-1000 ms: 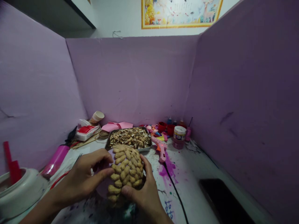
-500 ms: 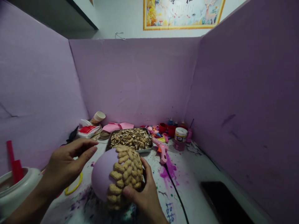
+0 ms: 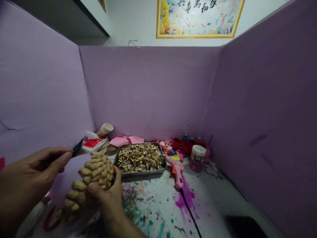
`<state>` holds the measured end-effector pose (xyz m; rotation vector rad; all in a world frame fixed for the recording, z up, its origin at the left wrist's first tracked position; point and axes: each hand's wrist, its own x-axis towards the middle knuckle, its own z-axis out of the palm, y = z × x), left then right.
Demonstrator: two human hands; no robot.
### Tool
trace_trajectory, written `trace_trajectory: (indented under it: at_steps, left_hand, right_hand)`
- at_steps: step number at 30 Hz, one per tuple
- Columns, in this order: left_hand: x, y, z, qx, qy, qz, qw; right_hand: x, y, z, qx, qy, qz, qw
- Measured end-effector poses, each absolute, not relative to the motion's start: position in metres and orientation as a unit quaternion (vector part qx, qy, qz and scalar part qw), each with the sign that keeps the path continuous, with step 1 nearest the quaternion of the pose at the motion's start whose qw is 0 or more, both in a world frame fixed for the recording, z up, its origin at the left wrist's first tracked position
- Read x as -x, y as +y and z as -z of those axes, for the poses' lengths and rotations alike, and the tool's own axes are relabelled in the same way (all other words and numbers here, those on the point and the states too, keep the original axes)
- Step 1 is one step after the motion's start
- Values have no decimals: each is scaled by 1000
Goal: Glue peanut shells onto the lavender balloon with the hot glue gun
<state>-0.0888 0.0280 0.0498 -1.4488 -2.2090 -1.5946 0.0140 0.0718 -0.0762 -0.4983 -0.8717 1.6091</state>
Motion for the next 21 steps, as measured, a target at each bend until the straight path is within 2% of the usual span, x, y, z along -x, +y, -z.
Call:
trace_trajectory:
  at_steps: [9,13,18,21]
  left_hand:
    - [117,57,-35,481,-739,470,36]
    - [123,59,-34,501,-730,464,-12]
    - [116,55,-40,560,-736,370,-91]
    - [113,54,-40,587,-749,295,-91]
  right_hand:
    - [-1,83,94,219,-367,-699,573]
    - [-6,83,98,226,-389,-687,570]
    - [-5,83,103,206,-400,-689,569]
    - [-4,83,105,215,-404,-681,572]
